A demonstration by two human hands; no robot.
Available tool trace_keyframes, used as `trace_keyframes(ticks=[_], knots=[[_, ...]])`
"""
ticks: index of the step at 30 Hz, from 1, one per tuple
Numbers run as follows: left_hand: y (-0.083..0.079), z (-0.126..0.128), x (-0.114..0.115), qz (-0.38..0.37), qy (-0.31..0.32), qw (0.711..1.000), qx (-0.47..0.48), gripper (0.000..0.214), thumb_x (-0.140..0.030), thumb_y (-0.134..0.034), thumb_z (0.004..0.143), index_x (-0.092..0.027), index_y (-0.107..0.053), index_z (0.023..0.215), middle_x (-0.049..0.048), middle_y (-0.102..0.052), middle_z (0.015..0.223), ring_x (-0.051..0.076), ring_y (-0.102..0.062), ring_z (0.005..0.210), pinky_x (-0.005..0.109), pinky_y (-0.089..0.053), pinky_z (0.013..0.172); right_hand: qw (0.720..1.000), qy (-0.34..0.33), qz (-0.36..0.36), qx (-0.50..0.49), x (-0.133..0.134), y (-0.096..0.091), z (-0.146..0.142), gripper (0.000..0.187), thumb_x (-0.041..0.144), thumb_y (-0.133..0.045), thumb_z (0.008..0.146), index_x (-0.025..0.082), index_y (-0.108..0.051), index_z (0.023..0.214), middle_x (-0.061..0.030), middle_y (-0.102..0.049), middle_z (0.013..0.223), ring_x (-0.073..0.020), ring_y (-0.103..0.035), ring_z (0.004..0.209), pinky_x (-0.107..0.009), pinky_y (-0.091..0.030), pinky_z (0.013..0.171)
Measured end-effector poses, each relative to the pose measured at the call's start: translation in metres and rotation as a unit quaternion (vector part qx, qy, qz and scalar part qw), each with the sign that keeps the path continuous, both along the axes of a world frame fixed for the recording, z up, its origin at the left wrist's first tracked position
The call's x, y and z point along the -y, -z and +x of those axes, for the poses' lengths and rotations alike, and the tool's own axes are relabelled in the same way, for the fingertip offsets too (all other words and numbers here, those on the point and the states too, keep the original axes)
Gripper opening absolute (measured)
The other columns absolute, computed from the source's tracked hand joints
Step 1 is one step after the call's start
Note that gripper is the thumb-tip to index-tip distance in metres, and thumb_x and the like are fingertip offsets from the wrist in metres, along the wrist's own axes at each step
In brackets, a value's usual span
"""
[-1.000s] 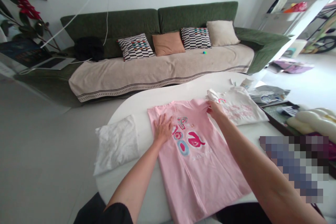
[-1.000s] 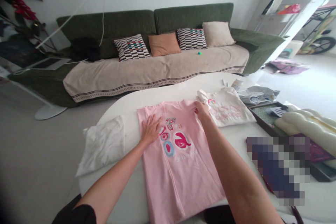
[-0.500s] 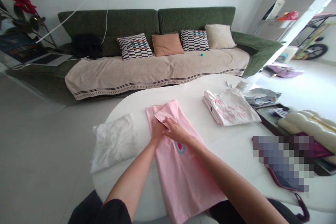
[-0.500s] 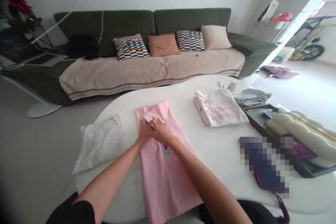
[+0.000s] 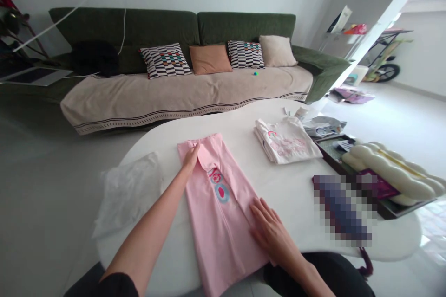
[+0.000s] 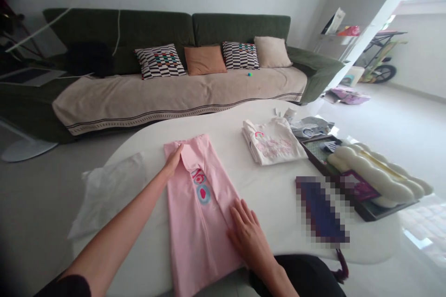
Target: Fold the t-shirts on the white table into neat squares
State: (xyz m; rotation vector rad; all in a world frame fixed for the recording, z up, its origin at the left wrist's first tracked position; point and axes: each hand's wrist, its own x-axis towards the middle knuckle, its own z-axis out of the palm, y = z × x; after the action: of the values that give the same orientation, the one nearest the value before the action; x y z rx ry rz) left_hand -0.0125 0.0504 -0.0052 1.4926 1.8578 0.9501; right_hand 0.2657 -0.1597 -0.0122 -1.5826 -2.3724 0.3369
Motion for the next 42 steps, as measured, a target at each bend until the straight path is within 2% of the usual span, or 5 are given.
trace_keyframes(ticks=[10, 18, 26, 33, 42], knots=[[-0.021, 0.007, -0.052, 0.054, -0.013, 0.998, 0.000, 0.017, -0.027, -0.051, 0.069, -0.015, -0.063, 0.074, 0.0027, -0.065, 0.071, 0.016, -0.059, 0.070, 0.021, -0.041, 0.060, 0.994, 0.081, 0.068, 0.026, 0.026, -0.004, -0.016, 0.023, 0.017, -0.045, 0.078, 0.014, -0.055, 0.099, -0.0157, -0.046, 0.127, -0.0298, -0.036, 0.122, -0.043, -0.040, 0.092], [-0.017, 0.003, -0.048, 0.034, -0.046, 0.997, -0.044, 0.025, -0.031, -0.045, 0.074, -0.014, -0.063, 0.081, 0.0023, -0.065, 0.074, 0.015, -0.059, 0.069, 0.020, -0.040, 0.056, 0.990, 0.077, 0.118, 0.005, 0.041, -0.011, -0.016, 0.013, 0.015, -0.042, 0.080, 0.017, -0.055, 0.080, -0.0114, -0.053, 0.118, -0.0266, -0.041, 0.118, -0.044, -0.036, 0.094], [-0.015, -0.017, -0.047, -0.048, -0.081, 0.982, -0.161, 0.029, -0.023, -0.057, 0.067, -0.015, -0.061, 0.095, 0.0092, -0.066, 0.094, 0.021, -0.060, 0.087, 0.026, -0.043, 0.071, 0.983, 0.013, 0.158, 0.089, 0.039, 0.013, -0.009, 0.045, 0.027, -0.040, 0.086, 0.020, -0.038, 0.131, -0.0073, -0.040, 0.136, -0.0235, -0.038, 0.123, -0.038, -0.037, 0.094], [-0.031, 0.029, -0.078, -0.024, 0.026, 0.972, -0.232, 0.026, -0.025, -0.050, 0.076, -0.024, -0.062, 0.098, 0.0028, -0.060, 0.113, 0.018, -0.050, 0.107, 0.026, -0.037, 0.089, 0.972, 0.017, 0.201, 0.124, 0.037, 0.029, -0.007, 0.053, 0.031, -0.042, 0.085, 0.021, -0.031, 0.136, -0.0059, -0.044, 0.132, -0.0240, -0.044, 0.119, -0.035, -0.039, 0.089], [-0.034, 0.060, -0.114, -0.103, 0.048, 0.961, -0.251, 0.025, -0.046, -0.054, 0.069, -0.024, -0.066, 0.069, 0.0055, -0.067, 0.090, 0.036, -0.046, 0.107, 0.055, -0.029, 0.090, 0.971, -0.016, 0.206, 0.116, 0.032, 0.036, 0.001, 0.054, 0.034, -0.042, 0.085, 0.020, -0.031, 0.137, -0.0076, -0.048, 0.127, -0.0241, -0.050, 0.113, -0.031, -0.042, 0.084]])
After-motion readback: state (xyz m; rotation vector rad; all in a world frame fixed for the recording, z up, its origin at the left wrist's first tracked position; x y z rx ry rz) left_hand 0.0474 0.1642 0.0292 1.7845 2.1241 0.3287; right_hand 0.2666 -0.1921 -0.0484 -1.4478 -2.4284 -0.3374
